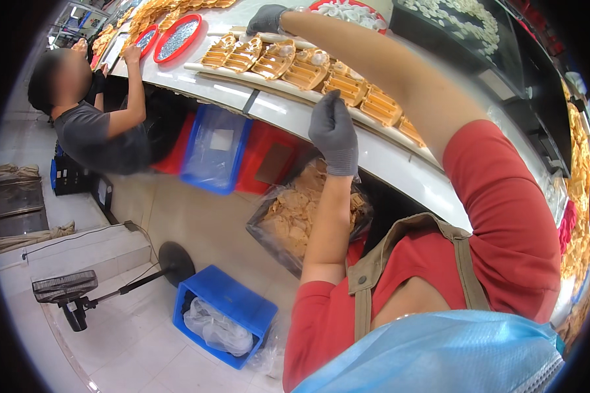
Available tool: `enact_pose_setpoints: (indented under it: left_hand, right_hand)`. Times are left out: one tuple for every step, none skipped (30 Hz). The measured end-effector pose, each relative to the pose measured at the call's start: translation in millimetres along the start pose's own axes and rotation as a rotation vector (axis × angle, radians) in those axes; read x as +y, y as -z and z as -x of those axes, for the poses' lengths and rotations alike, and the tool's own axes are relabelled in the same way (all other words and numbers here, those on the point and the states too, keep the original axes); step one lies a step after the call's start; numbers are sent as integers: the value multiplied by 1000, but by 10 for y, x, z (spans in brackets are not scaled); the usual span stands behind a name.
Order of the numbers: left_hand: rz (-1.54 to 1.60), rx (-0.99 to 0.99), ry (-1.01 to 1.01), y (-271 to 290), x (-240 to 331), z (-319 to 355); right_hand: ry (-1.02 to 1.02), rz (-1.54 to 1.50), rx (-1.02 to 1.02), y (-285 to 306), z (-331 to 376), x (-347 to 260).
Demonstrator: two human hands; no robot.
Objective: Assemble small plastic toy train components on an industrial production line.
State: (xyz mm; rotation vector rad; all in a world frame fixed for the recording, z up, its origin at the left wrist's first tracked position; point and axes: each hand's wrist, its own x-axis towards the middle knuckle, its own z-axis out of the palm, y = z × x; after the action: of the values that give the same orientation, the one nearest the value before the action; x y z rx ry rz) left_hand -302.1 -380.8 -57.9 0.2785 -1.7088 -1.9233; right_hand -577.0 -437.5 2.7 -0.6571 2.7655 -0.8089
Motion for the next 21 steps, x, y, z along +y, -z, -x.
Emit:
enact_pose_setpoints:
  left_hand:
    - [10,-9,-30,-33,64,-3]
    - [27,-26,-37,-111,105,-7]
    - [50,-38,-33,-205,122,5]
    - [66,-43,-27,-268,131,8]
    - [74,-53,-33,-299,132,-1]
    - [75,-55,-29,-297,141,-4]
    - [85,-83,8,-268,143,-7]
    - [92,-105,45,-224,142,-11]
    - [94,-108,45,-240,158,-20]
    - [70,-81,-12,-270,160,-30]
    - [62,-73,-70,-381,173,-27]
    - [97,-115,-69,-560,196,-7]
    - [82,-107,-72,-525,172,-18]
    - [72,-104,-76,-514,155,-24]
    - [28,-52,-71,-282,90,-56]
    - [18,-27,-60,-177,85,-61]
    - [31,-33,-51,-208,109,-54]
    - [40,-45,-55,-256,119,-46]
    - [53,-49,-47,-299,129,-39]
    - [65,-52,-38,-336,139,-32]
    - [69,-58,-40,-353,141,-26]
  right_hand:
    - [-15,-5,-10,112,99,-91]
    - [-39,-8,-13,232,152,-84]
    - [-94,-16,-1,326,183,-4]
    - [-106,-9,10,399,202,60]
    - [-100,-24,-5,441,209,103]
    - [-90,-41,-25,450,210,122]
    - [-100,-76,9,424,239,82]
    - [-96,-80,-1,357,181,77]
    - [-48,-96,-41,358,82,145]
    - [-3,-113,-82,346,-39,252]
    - [-23,-103,-62,388,-190,516]
    - [-110,-128,-1,516,-321,914]
    - [-159,-177,17,457,-324,876]
    - [-158,-179,15,454,-309,873]
    - [-86,-89,-28,249,-153,426]
    - [-30,15,-35,219,-20,179]
    - [-33,19,-25,277,10,176]
    - [-111,24,17,309,10,225]
    - [-188,28,59,337,18,278]
    - [-194,31,71,370,32,339]
    - [-119,23,99,387,46,381]
